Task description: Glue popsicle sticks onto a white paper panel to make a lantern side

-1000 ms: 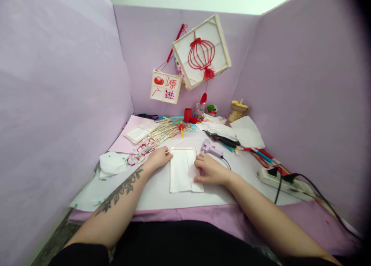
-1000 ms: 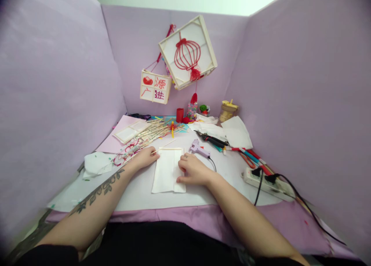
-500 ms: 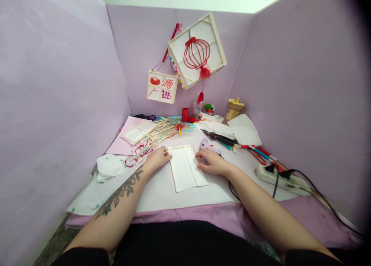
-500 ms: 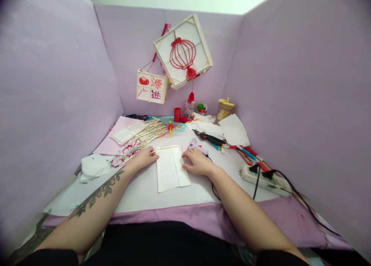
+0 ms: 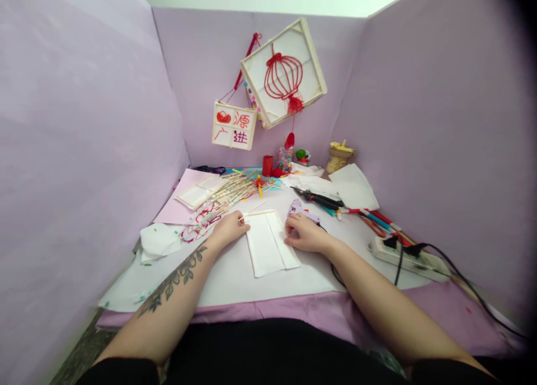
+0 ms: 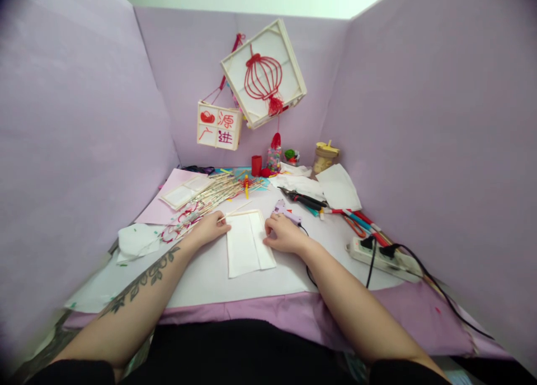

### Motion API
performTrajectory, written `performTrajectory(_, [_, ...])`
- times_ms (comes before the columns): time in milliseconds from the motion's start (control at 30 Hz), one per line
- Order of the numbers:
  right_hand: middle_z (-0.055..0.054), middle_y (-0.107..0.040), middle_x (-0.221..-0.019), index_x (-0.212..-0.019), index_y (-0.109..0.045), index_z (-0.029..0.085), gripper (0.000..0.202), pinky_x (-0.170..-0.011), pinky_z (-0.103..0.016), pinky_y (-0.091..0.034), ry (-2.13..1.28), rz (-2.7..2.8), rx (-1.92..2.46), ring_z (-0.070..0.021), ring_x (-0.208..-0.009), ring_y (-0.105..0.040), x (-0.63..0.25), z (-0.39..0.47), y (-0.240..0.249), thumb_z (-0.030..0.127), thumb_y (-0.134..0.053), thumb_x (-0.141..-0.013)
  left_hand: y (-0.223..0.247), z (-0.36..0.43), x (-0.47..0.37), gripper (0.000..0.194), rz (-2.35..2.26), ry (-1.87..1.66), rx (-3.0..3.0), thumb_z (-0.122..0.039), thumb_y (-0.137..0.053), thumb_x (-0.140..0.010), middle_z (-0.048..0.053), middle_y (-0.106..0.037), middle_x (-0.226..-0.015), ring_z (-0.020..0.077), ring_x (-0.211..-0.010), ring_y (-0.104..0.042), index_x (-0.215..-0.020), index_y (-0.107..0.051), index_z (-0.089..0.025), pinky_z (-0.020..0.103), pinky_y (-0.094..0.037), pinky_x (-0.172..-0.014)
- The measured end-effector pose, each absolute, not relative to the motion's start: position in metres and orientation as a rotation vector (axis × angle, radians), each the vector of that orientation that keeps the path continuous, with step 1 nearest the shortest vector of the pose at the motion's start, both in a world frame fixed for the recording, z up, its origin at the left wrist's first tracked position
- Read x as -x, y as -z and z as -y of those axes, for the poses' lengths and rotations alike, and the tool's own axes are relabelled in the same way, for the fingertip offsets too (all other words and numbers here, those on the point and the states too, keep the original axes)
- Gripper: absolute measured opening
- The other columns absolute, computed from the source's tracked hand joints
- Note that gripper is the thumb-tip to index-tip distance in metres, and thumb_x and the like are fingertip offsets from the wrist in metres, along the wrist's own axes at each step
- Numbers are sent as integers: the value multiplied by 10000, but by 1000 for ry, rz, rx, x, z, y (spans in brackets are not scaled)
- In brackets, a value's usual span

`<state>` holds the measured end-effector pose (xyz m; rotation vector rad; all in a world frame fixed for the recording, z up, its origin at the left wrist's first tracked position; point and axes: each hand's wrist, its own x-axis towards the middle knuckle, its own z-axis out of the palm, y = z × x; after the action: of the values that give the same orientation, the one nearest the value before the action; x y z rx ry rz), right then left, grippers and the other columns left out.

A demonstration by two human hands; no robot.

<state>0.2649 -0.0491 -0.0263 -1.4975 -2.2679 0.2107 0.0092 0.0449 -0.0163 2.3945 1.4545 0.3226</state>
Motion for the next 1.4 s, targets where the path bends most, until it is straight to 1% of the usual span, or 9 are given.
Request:
performTrajectory(67, [-44,-545,-835,-759,-537,193,170,-738,-314,-392,-229,2243,1482,-198,-810,-488,-265,48,27,229,-688,-689,17,-46,-9,213,-1435,-361,-2393,-378,-583,-780,24,-626,-797,175,-725,-574,-868,-552,-187,255,-354,-605])
performTrajectory(233, [-37,-565,-825,-853,-548,192,75,-727,-314,-416,-219,1983,1391,-180,-781,-521,-267,45,28,170,-553,-781,16,-35,-18,235,-1111,-654,-2492,-268,-326,-940,53,-591,-874,173,-842,-564,-917,-541,-175,289,-424,-773])
performTrajectory(367, [-49,-594,-863,-1011,-588,199,201,-744,-328,-433,-147,1879,1274,-183,-802,-556,-263,44,28,154,-520,-827,10,-11,-34,218,-972,-713,-2570,-250,-405,-923,64,-561,-924,171,-873,-560,-899,-606,-169,291,-437,-818])
performTrajectory(533, [-57,-625,-782,-814,-638,203,110,-726,-327,-440,-83,1990,1159,-190,-771,-562,-257,43,27,179,-538,-853,6,3,-41,220,-951,-680,-2648,-240,-455,-907,55,-566,-870,162,-804,-564,-903,-664,-173,274,-449,-757])
performTrajectory(767, [-41,-638,-745,-772,-633,198,124,-705,-298,-437,-199,1939,1236,-169,-735,-569,-252,48,20,231,-538,-845,3,5,-40,194,-1046,-579,-2708,-248,-498,-882,48,-652,-915,178,-876,-590,-948,-675,-205,277,-443,-791])
performTrajectory(900, [-40,-647,-752,-747,-637,190,149,-689,-285,-437,-260,1893,1324,-162,-727,-571,-251,48,18,233,-527,-839,-3,9,-45,215,-1046,-501,-2782,-265,-487,-887,72,-675,-927,197,-927,-583,-904,-689,-193,295,-428,-845])
performTrajectory(1033, [-37,-664,-750,-746,-653,184,142,-679,-281,-438,-329,1879,1374,-160,-715,-577,-251,44,21,224,-537,-819,-6,9,-51,262,-1061,-376,-2823,-245,-459,-890,95,-677,-874,204,-883,-595,-858,-707,-167,299,-434,-814])
performTrajectory(1267, [-64,-697,-892,-937,-674,167,231,-707,-299,-451,-365,1558,1546,-186,-794,-612,-267,36,26,287,-515,-822,-3,3,-59,287,-1085,-56,-2912,-151,-416,-873,131,-660,-853,216,-832,-603,-845,-700,-120,309,-449,-755])
performTrajectory(1400, [-59,-693,-868,-893,-672,169,225,-711,-294,-441,-364,1541,1585,-187,-794,-610,-273,34,28,309,-506,-831,3,-1,-62,272,-1078,6,-2977,-139,-419,-877,133,-653,-859,222,-849,-601,-861,-690,-114,313,-455,-751])
